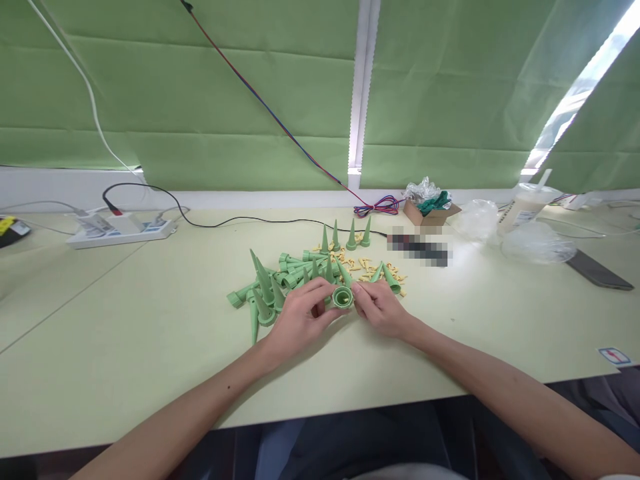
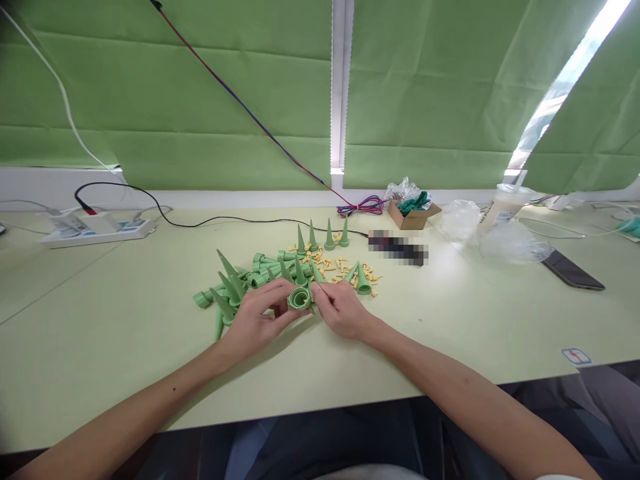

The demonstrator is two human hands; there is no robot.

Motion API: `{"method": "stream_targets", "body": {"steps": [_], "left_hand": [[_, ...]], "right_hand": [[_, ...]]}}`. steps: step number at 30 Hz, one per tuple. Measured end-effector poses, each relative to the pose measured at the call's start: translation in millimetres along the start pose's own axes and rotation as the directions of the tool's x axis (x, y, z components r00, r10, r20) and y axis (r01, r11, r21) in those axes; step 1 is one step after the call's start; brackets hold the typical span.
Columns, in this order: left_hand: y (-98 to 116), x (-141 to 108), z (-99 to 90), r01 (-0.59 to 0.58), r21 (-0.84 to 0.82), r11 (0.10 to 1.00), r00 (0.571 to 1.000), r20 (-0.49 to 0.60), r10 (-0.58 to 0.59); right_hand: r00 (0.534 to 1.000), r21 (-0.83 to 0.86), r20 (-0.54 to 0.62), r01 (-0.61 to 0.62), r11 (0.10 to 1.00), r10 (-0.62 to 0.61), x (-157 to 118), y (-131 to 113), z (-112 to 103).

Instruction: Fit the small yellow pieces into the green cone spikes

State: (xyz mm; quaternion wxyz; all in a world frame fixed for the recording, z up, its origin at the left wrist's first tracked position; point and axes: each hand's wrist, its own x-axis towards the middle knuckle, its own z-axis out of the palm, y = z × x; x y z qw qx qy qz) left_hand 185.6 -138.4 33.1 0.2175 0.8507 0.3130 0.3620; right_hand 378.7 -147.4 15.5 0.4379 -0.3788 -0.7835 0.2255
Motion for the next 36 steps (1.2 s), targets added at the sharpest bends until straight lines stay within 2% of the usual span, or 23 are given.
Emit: {"method": "stream_targets", "body": {"steps": [5, 10, 12, 15, 18, 26, 31, 36], "left_hand": [[-0.8, -2.0, 0.5, -0.048, 0.032, 0.998, 0.999, -0.013, 0.048], [-1.4, -1.3, 2.6, -0.037, 0.061, 0.997, 0.999, -0.032, 0.039], [-1.1, -0.7, 3.3, -0.009, 0.063, 0.998, 0.999, -0.045, 0.011], [0.1, -0.4, 3.4, 0.103, 0.021, 0.994, 0.994, -0.039, -0.102], [2.0, -0.6, 2.6, 0.197, -0.060, 0.979, 0.980, -0.003, -0.197], [3.5, 1.8, 1.8, 0.285, -0.274, 0.918, 0.956, 0.145, -0.254], [2.1, 4.0, 0.2, 0.398, -0.437, 0.807, 0.911, 0.291, -0.292], [1.1, 7.3, -0.4, 0.483, -0.539, 0.690, 0.872, 0.373, -0.318]], "right_hand": [[1.000, -0.003, 0.007, -0.009, 1.000, 0.010, 0.4, 0.0, 0.3], [1.000, 0.001, -0.017, -0.014, 1.000, 0.014, 0.7, -0.6, 0.8], [0.999, 0.002, -0.035, -0.015, 1.000, 0.015, 0.7, -1.0, 1.0], [0.999, 0.015, -0.051, -0.014, 1.000, 0.014, 0.3, -1.9, 0.9], [0.998, 0.046, -0.061, -0.012, 0.999, 0.015, -0.7, -3.0, 0.4], [0.995, 0.160, -0.088, -0.023, 0.987, 0.038, -2.9, -2.8, -0.2], [0.992, 0.188, -0.114, -0.025, 0.982, 0.047, -2.5, -3.6, -1.5], [0.995, 0.151, -0.095, -0.004, 0.989, 0.018, -2.4, -5.0, -2.6]]}}
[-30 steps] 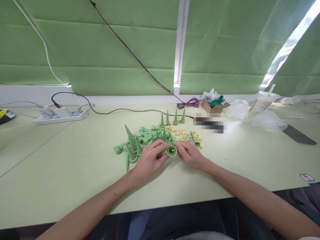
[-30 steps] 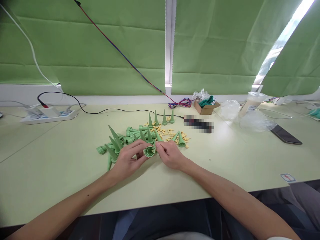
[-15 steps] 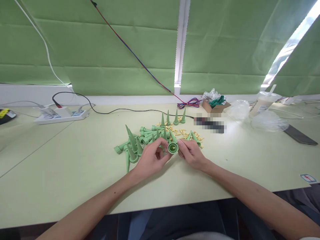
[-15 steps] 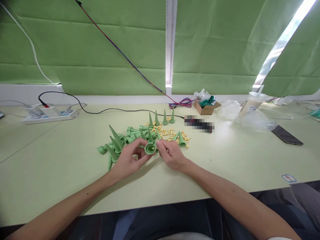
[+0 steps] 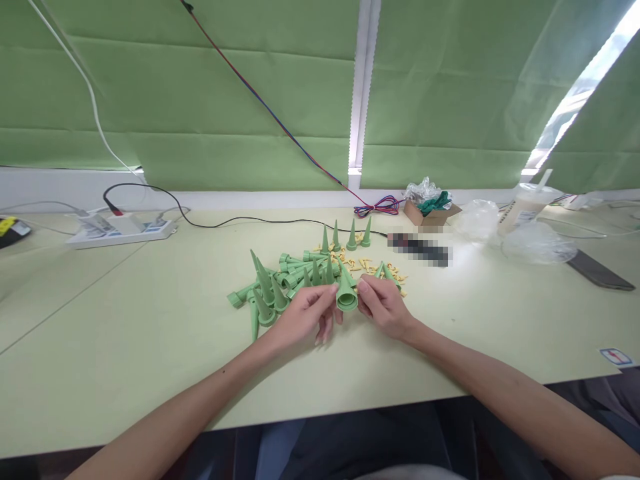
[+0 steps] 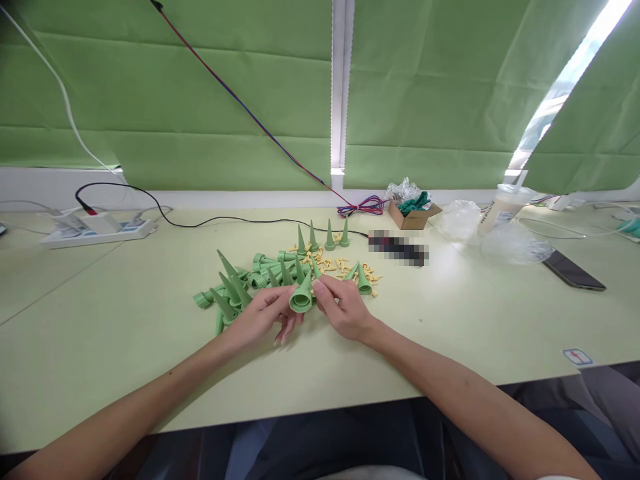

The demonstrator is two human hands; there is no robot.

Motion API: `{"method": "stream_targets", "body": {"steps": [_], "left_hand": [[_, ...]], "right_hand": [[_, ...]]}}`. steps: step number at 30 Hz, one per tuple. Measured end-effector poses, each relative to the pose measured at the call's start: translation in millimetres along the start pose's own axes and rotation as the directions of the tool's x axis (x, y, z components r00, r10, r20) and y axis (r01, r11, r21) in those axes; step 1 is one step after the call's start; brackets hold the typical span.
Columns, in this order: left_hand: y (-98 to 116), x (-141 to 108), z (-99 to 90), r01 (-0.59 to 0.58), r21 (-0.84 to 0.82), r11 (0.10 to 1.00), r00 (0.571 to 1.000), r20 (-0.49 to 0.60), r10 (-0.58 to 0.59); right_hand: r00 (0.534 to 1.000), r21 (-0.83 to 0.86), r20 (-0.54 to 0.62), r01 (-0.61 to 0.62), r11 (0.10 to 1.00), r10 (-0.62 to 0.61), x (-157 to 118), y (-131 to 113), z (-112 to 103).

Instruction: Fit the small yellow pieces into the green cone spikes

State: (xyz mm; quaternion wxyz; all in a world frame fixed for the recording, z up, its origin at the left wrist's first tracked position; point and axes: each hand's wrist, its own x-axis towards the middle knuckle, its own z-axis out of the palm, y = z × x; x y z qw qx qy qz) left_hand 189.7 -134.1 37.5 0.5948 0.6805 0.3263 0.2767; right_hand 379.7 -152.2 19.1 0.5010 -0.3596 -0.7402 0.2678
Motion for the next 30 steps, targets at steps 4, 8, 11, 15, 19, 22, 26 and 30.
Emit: {"method": "stream_targets", "body": {"steps": [4, 8, 11, 15, 19, 22, 26, 30], "left_hand": [[-2, 1, 0.9, 0.042, -0.139, 0.989, 0.998, 0.047, -0.036], [0, -1, 0.6, 0.033, -0.097, 0.995, 0.999, 0.028, -0.030], [4, -4, -0.3, 0.018, -0.034, 0.999, 1.000, -0.001, -0.018], [6, -5, -0.6, -0.044, 0.101, 0.994, 0.998, -0.038, 0.048], [3, -5, -0.2, -0.088, 0.236, 0.968, 0.991, -0.081, 0.110], [0, -5, -0.8, -0.096, 0.350, 0.932, 0.984, -0.106, 0.141], [-3, -5, -1.8, -0.152, 0.466, 0.872, 0.964, -0.126, 0.235], [-5, -4, -1.4, -0.272, 0.542, 0.795, 0.917, -0.103, 0.384]], "right_hand": [[0.997, -0.061, 0.068, 0.042, 0.997, -0.038, 1, 0, 0], [0.994, -0.089, 0.100, 0.060, 0.994, -0.051, 1, 3, 1], [0.993, -0.101, 0.114, 0.045, 0.994, -0.034, 1, 6, 1], [0.992, -0.084, 0.120, 0.039, 0.996, -0.028, 1, 9, 1], [0.992, -0.104, 0.125, 0.039, 0.994, -0.025, 0, 10, 1], [0.992, -0.123, 0.120, 0.046, 0.991, -0.031, 1, 11, 1], [0.992, -0.155, 0.119, 0.052, 0.987, -0.033, 2, 10, 1], [0.992, -0.174, 0.120, 0.055, 0.983, -0.034, 3, 8, 2]]}}
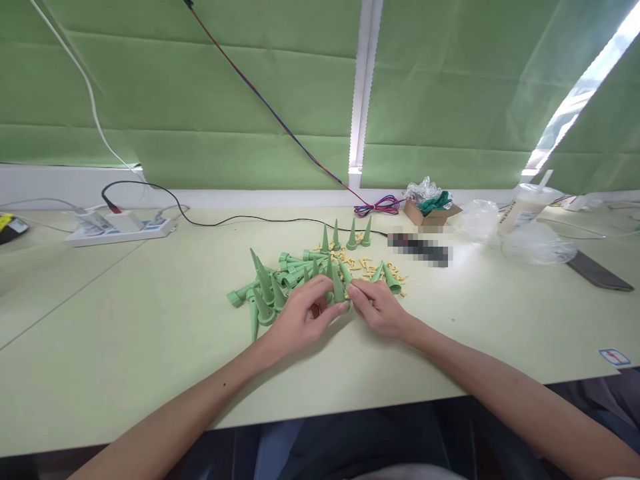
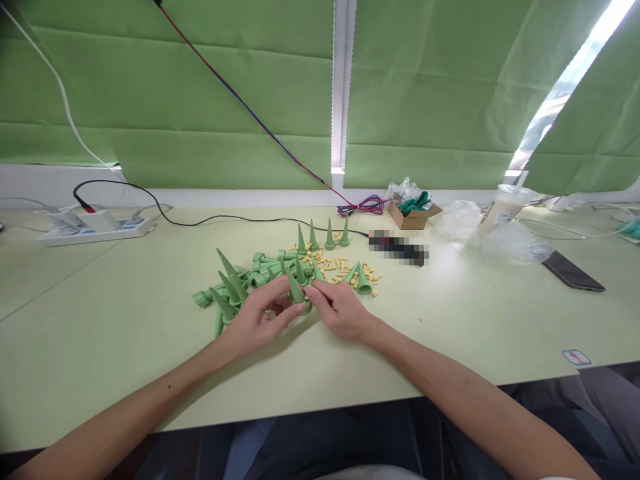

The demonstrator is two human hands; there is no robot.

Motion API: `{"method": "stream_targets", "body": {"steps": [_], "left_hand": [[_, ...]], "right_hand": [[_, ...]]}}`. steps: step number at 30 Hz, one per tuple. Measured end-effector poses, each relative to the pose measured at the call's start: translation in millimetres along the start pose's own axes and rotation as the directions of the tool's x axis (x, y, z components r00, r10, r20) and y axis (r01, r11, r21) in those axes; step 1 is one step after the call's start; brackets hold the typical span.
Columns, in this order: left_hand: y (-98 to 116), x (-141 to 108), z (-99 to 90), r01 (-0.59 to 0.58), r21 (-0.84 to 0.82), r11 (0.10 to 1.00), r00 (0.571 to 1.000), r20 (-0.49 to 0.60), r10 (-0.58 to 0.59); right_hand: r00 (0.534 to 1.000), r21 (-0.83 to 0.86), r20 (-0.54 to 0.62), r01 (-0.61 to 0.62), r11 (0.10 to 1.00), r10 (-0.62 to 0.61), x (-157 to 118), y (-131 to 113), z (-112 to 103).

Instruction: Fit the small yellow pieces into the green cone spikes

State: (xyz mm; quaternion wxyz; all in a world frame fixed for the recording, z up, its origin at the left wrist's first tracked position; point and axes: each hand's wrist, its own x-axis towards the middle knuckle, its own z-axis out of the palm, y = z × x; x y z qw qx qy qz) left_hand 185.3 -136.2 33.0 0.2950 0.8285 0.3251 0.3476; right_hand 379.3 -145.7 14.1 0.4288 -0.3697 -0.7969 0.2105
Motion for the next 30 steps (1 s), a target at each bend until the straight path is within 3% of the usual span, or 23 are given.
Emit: {"method": "stream_targets", "body": {"steps": [8, 21, 24, 26, 30], "left_hand": [[-0.1, -2.1, 1.6, -0.152, 0.048, 0.987, 0.988, -0.025, 0.153], [0.6, -2.5, 4.7, -0.095, 0.062, 0.994, 0.984, -0.144, 0.103], [2.7, -1.4, 3.9, -0.051, 0.019, 0.999, 0.979, -0.197, 0.054], [4.3, -0.2, 3.0, 0.017, -0.044, 0.999, 0.984, -0.177, -0.024], [5.0, 1.9, 1.2, 0.228, -0.231, 0.946, 0.973, 0.037, -0.226]], "right_hand": [[0.999, 0.033, -0.003, -0.040, 0.999, 0.040, 0.4, -1.8, 0.7], [0.988, 0.067, -0.111, -0.104, 0.992, 0.111, 1.7, -4.1, -0.5], [0.976, 0.117, -0.160, -0.132, 0.984, 0.150, 0.2, -1.5, 0.2], [0.970, 0.140, -0.177, -0.142, 0.980, 0.166, -0.6, 0.0, 0.8], [0.977, 0.154, -0.156, -0.122, 0.981, 0.146, -1.2, 0.8, 0.9]]}}
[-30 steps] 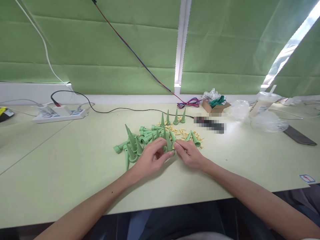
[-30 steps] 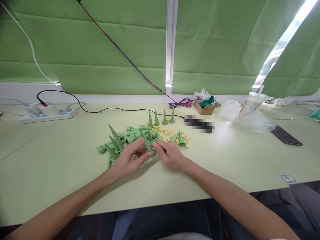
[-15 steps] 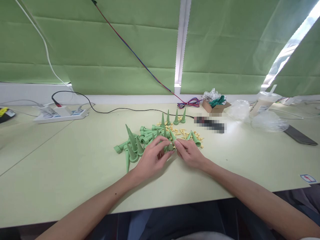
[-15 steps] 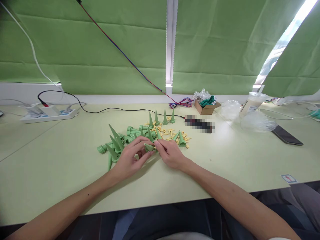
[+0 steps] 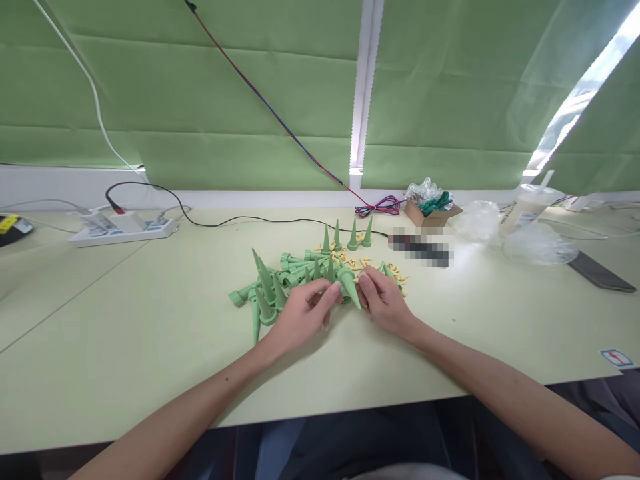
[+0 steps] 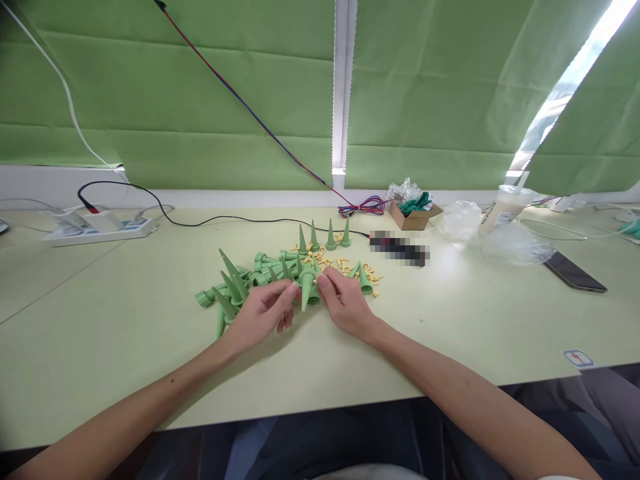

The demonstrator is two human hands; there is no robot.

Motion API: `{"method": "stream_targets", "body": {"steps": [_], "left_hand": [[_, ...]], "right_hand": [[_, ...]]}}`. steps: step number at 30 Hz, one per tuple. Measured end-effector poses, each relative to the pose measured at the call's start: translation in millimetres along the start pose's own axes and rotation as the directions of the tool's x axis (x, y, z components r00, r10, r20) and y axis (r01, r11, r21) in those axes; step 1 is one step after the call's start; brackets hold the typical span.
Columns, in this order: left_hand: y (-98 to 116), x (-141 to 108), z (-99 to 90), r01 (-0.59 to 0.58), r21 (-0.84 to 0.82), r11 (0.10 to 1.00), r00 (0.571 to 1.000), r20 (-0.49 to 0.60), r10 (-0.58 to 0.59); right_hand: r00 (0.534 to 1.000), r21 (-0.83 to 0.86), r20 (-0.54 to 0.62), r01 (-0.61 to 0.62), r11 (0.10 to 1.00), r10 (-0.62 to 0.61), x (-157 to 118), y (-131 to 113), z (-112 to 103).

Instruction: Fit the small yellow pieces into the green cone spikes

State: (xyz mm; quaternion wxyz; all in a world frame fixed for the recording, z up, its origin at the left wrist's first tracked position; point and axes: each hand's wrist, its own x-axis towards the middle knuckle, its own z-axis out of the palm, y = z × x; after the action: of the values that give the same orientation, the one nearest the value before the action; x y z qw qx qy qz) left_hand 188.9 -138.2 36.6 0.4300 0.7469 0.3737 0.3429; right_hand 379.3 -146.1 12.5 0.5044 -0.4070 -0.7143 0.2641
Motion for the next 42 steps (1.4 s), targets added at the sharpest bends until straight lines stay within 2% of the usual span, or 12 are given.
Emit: {"method": "stream_targets", "body": {"steps": [2, 5, 17, 21, 25, 30, 33, 37, 42], "left_hand": [[-1, 1, -0.8, 0.081, -0.081, 0.993, 0.995, 0.072, -0.075], [-2, 1, -1.8, 0.135, -0.125, 0.983, 0.985, 0.124, -0.120], [1, -1, -2.1, 0.092, -0.015, 0.996, 0.991, 0.093, -0.091], [1, -1, -1.3, 0.021, 0.083, 0.996, 0.999, 0.026, -0.023], [-3, -2, -0.5, -0.094, 0.171, 0.981, 0.994, -0.042, 0.103], [-5, -4, 0.8, -0.265, 0.260, 0.929, 0.954, -0.072, 0.292], [-3, -4, 1.4, -0.327, 0.318, 0.890, 0.929, -0.065, 0.365], [-3, -4, 2.3, -0.351, 0.366, 0.862, 0.914, -0.066, 0.400], [-5, -4, 4.1, -0.310, 0.358, 0.881, 0.927, -0.092, 0.364]], "right_hand": [[0.998, -0.007, 0.048, 0.030, 1.000, -0.029, 0, 0, 0], [0.993, -0.028, 0.100, 0.066, 0.997, -0.063, 1, -1, 0], [0.989, -0.022, 0.140, 0.058, 0.998, -0.054, 0, 3, -2], [0.987, 0.012, 0.154, 0.051, 0.999, -0.052, 0, -2, -3], [0.987, 0.042, 0.155, 0.045, 0.998, -0.051, 0, -4, -2], [0.990, 0.034, 0.135, 0.030, 0.999, -0.035, 0, -6, -1], [0.991, 0.030, 0.136, 0.006, 1.000, -0.010, 0, -7, -1], [0.991, 0.013, 0.134, 0.013, 1.000, -0.014, 1, -8, -1], [0.993, 0.020, 0.108, 0.043, 0.999, -0.045, 1, -8, -1]]}}
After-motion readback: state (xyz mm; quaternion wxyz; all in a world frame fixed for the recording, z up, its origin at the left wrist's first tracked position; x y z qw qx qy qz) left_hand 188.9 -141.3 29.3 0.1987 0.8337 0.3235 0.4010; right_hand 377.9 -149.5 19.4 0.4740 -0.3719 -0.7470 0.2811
